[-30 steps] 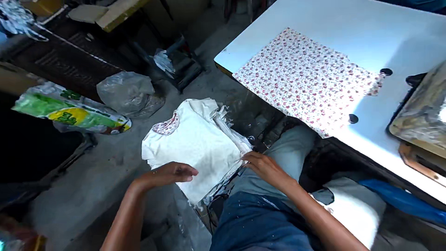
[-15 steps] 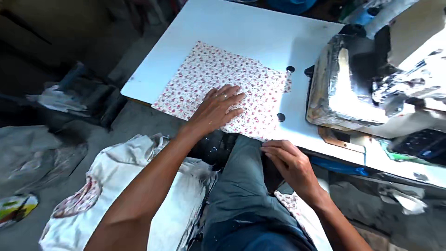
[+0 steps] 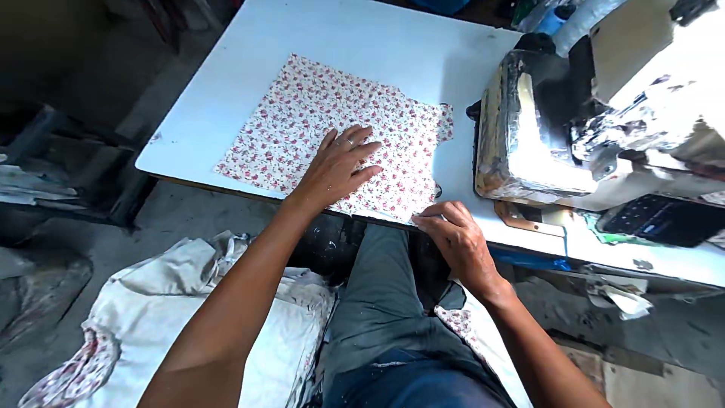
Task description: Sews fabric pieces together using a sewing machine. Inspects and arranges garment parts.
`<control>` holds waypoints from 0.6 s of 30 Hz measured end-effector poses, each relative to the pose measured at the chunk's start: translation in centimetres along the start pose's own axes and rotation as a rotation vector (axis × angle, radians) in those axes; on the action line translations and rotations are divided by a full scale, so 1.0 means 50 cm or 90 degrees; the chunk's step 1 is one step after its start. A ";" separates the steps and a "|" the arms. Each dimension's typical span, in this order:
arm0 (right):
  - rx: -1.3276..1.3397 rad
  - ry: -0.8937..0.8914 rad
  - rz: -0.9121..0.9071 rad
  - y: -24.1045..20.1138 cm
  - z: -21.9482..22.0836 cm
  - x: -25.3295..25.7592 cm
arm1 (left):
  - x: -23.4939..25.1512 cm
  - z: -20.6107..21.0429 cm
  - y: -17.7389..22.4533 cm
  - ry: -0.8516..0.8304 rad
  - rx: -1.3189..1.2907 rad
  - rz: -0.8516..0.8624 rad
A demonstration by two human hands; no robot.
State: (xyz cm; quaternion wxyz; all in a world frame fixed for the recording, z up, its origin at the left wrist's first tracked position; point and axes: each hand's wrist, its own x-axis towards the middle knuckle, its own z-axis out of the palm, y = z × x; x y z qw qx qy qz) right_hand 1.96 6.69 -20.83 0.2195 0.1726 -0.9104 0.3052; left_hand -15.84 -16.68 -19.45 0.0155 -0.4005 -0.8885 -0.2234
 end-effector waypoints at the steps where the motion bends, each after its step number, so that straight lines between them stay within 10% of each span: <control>1: 0.013 0.004 0.000 0.002 -0.002 0.003 | -0.006 -0.003 0.005 0.027 -0.033 0.007; 8: 0.055 -0.025 0.030 0.017 -0.017 0.034 | -0.039 -0.027 0.090 0.110 -0.147 0.057; 18: 0.052 -0.010 0.066 0.008 -0.031 0.062 | -0.015 -0.006 0.135 -0.130 -0.119 0.071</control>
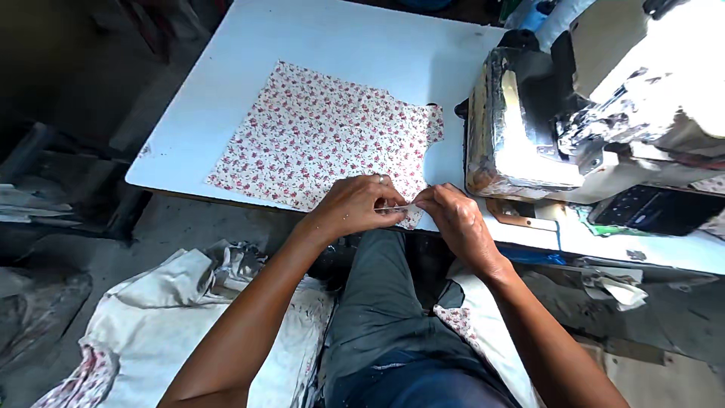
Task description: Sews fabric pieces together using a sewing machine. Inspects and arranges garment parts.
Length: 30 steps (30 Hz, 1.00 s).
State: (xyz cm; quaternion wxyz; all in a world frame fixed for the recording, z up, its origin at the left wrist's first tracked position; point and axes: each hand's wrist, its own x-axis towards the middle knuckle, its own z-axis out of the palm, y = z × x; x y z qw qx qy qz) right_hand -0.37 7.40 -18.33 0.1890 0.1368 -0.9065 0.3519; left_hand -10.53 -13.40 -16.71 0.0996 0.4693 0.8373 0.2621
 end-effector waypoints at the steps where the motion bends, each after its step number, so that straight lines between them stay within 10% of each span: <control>1: -0.018 0.020 -0.012 -0.003 0.007 0.004 | 0.006 -0.002 0.003 0.002 0.013 -0.015; 7: -0.092 0.050 -0.045 -0.009 0.021 0.004 | 0.052 -0.088 -0.050 0.341 -0.046 -0.239; 17: -0.066 0.030 -0.021 0.029 0.058 -0.047 | 0.180 -0.048 -0.094 0.057 0.066 -0.118; 25: -0.032 0.030 -0.017 0.030 0.056 -0.048 | 0.094 -0.112 -0.184 0.574 -0.222 -0.433; 30: 0.038 0.023 -0.005 0.022 0.043 -0.052 | -0.011 -0.150 -0.221 0.518 -0.369 -0.483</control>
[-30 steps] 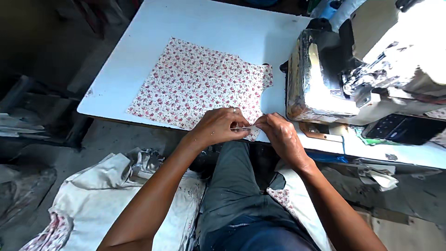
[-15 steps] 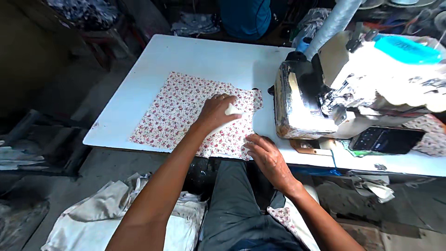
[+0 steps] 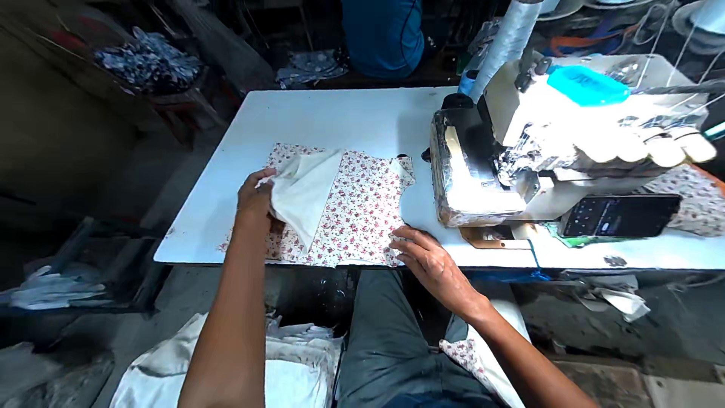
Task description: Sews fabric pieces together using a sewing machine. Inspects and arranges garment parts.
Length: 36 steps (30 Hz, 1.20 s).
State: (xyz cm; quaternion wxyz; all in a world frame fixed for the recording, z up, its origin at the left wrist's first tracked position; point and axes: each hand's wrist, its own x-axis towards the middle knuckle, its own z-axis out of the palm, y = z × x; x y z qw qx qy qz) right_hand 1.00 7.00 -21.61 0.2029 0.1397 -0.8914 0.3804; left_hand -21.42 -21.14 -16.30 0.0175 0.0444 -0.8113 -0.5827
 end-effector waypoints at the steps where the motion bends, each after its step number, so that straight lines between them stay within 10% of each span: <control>1: 0.017 0.008 0.001 -0.005 -0.007 -0.004 | 0.000 -0.022 -0.002 -0.007 -0.041 0.005; 5: 0.091 0.034 0.027 -0.027 -0.058 -0.034 | 0.015 -0.104 0.018 0.108 -0.156 0.097; 12: 0.388 0.076 0.202 -0.060 -0.112 -0.125 | -0.107 -0.109 0.201 0.066 0.312 0.507; 19: 0.854 0.028 0.471 -0.087 -0.080 -0.172 | -0.461 0.106 0.083 -0.413 0.458 0.686; 23: 0.713 0.196 0.614 -0.094 -0.090 -0.191 | -0.574 0.144 0.030 -0.725 0.319 0.610; 28: 0.370 0.070 0.377 -0.094 -0.150 -0.188 | -0.509 0.180 0.096 -0.404 0.005 0.419; 36: 0.087 0.173 0.114 -0.137 -0.289 -0.114 | -0.436 0.229 0.128 -0.490 0.109 0.586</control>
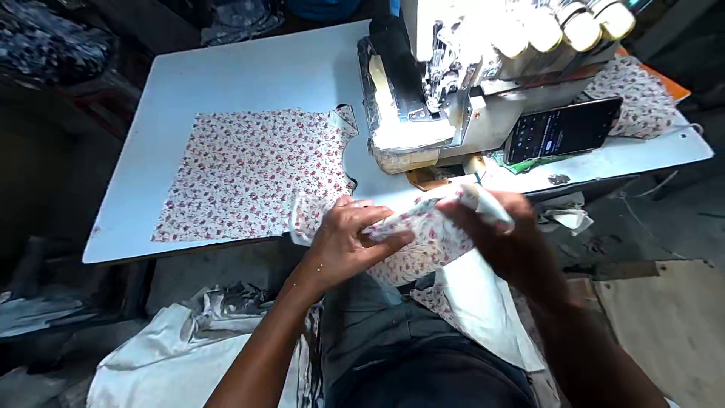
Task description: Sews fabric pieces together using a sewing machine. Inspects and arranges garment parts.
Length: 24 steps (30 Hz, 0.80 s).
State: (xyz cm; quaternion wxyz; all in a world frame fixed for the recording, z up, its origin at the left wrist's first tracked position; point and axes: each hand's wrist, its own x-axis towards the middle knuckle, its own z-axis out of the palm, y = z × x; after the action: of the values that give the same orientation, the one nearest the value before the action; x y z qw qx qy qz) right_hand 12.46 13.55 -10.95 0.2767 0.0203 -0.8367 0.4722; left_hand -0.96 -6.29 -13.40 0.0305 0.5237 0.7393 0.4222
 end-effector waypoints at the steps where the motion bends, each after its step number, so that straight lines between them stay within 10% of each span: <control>1: -0.017 0.024 -0.003 -0.003 -0.018 0.011 | -0.010 -0.013 -0.009 0.003 0.056 -0.002; 7: -0.025 0.149 0.018 0.021 -0.075 0.033 | -0.110 -0.111 -0.061 0.053 0.232 -0.118; 15: -0.037 0.136 0.043 0.063 -0.058 0.008 | -0.171 -0.206 -0.034 0.184 0.003 -0.245; 24: -0.277 0.194 -0.057 0.135 -0.001 0.133 | 0.127 -0.211 -0.032 0.166 0.443 -0.177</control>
State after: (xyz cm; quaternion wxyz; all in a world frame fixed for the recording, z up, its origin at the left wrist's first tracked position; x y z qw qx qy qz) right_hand 4.87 18.85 -13.00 0.4183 -0.0740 -0.8654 0.2659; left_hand -10.15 -7.62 -5.16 -0.1861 0.3400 0.8996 0.2015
